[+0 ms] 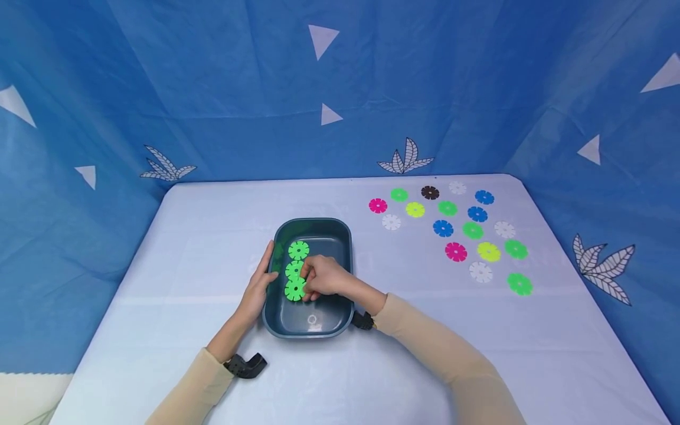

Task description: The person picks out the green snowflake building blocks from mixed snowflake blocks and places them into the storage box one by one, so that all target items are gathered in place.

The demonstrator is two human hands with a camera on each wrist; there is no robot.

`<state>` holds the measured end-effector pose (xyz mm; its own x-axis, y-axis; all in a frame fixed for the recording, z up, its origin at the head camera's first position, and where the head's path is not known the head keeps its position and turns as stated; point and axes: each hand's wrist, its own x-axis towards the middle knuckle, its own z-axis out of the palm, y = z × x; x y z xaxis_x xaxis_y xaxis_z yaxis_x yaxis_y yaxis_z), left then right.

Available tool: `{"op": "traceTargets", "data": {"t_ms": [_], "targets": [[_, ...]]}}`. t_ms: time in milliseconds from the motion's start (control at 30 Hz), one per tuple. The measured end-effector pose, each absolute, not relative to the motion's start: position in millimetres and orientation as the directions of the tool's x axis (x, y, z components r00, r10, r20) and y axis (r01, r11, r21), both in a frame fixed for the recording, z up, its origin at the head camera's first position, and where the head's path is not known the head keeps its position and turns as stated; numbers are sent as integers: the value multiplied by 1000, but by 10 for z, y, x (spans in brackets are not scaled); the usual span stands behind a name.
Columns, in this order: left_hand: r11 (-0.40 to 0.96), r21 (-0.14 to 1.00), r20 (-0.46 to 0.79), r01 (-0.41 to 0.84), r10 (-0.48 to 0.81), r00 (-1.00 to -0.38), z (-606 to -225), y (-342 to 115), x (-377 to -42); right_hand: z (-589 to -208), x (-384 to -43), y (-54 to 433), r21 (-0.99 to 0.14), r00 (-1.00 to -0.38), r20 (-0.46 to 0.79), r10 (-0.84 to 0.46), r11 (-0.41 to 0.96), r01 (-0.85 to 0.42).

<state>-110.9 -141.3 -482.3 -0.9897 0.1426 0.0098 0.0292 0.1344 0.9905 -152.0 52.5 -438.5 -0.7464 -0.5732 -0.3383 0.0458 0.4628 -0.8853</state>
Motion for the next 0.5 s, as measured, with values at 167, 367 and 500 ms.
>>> {"op": "traceTargets", "data": {"t_ms": [167,367,500], "targets": [[137,990,9,28,140,-990,-4819,-1410,-1109,-4387,-1510,501,-872,-746,-353,-565,487,43],[133,991,10,29,142,-990,-4801,-1416,-1100,-4384,-1508,478,-859,-741,-360,-568,511,25],[137,990,5,24,142,-990,-4807,-1425,-1097,-4414,-1513,462,-853,-734,-366,-572,521,19]]}}
